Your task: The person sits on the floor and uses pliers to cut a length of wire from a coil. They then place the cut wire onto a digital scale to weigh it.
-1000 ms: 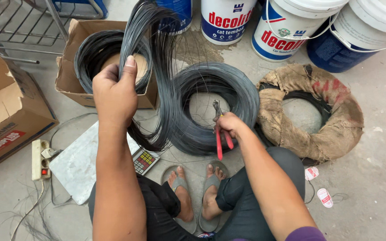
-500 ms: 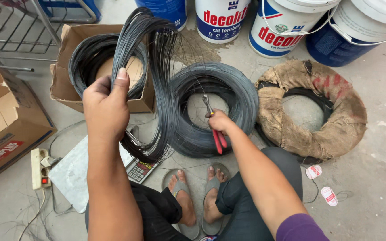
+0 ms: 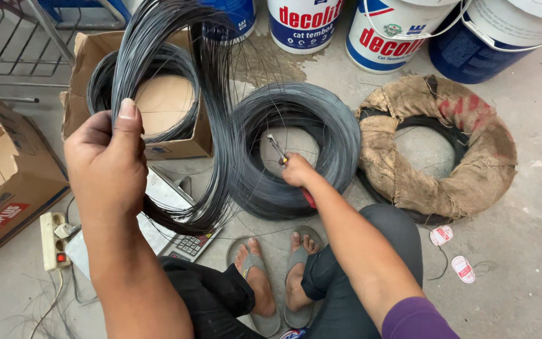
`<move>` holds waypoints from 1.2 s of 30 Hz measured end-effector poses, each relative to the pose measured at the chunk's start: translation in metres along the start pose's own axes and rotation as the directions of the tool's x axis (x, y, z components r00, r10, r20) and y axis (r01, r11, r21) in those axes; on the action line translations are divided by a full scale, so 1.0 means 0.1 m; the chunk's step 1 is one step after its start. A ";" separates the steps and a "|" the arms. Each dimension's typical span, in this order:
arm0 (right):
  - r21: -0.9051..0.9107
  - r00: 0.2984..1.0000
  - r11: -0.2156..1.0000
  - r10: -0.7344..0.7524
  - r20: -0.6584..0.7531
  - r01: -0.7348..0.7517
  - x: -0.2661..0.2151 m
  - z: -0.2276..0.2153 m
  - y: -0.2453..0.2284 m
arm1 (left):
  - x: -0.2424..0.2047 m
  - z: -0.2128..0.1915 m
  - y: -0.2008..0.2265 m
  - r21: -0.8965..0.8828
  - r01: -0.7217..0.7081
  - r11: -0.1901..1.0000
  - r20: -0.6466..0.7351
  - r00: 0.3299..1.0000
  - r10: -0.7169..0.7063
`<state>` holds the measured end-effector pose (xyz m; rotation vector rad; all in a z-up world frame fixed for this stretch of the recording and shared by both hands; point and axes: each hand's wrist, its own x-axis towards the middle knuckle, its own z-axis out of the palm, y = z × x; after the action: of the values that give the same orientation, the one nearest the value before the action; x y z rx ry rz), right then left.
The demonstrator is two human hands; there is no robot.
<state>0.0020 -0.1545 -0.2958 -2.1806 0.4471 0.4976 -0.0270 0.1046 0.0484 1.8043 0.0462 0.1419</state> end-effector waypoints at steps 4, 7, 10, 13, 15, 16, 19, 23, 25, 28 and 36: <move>0.022 0.999 0.999 -0.022 -0.024 0.023 0.04 0.05 -0.12 | -0.05 -0.03 0.06 0.008 -0.005 1.000 -0.024 1.000 0.005; 0.069 0.997 0.994 -0.078 -0.028 0.080 0.12 0.17 -0.14 | -0.07 -0.07 0.05 -0.028 0.020 0.999 -0.029 0.999 -0.021; 0.050 0.986 0.985 -0.163 -0.042 0.165 0.14 0.25 -0.20 | -0.09 -0.10 0.02 -0.036 0.012 0.999 -0.031 0.999 -0.013; 0.087 0.972 0.968 -0.230 -0.051 0.234 0.11 0.28 -0.33 | -0.11 -0.13 0.02 -0.005 0.016 1.000 -0.037 0.999 -0.016; 0.069 0.985 0.983 -0.171 -0.030 0.173 0.07 0.25 -0.40 | -0.10 -0.13 0.04 0.011 0.039 0.999 -0.041 0.998 -0.038; 0.067 0.984 0.982 -0.174 -0.027 0.175 0.06 0.25 -0.43 | -0.10 -0.14 0.03 0.011 0.040 0.999 -0.045 0.998 -0.039; 0.092 0.996 0.991 -0.093 -0.003 0.093 0.02 0.24 -0.51 | -0.09 -0.18 0.02 0.025 0.027 0.999 -0.030 0.999 -0.027; -0.002 0.992 0.992 -0.124 -0.006 0.124 0.02 0.26 -0.57 | -0.12 -0.27 0.03 -0.041 0.074 0.996 -0.060 0.995 -0.076; -0.019 0.993 0.992 -0.122 -0.001 0.122 0.06 0.31 -0.56 | -0.14 -0.33 0.04 -0.043 0.079 0.996 -0.074 0.994 -0.082; -0.035 0.991 0.990 -0.137 -0.014 0.136 0.17 0.39 -0.54 | -0.19 -0.41 0.07 -0.099 0.085 0.991 -0.080 0.992 -0.093; 0.410 0.968 0.894 -0.235 0.087 0.180 0.46 0.69 -0.52 | -0.23 -0.50 0.05 0.012 0.087 0.996 -0.105 0.991 -0.085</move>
<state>0.0522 -0.0755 -0.3238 -1.7611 0.2128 0.3914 -0.0564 0.1487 0.0634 1.8074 0.2002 0.1747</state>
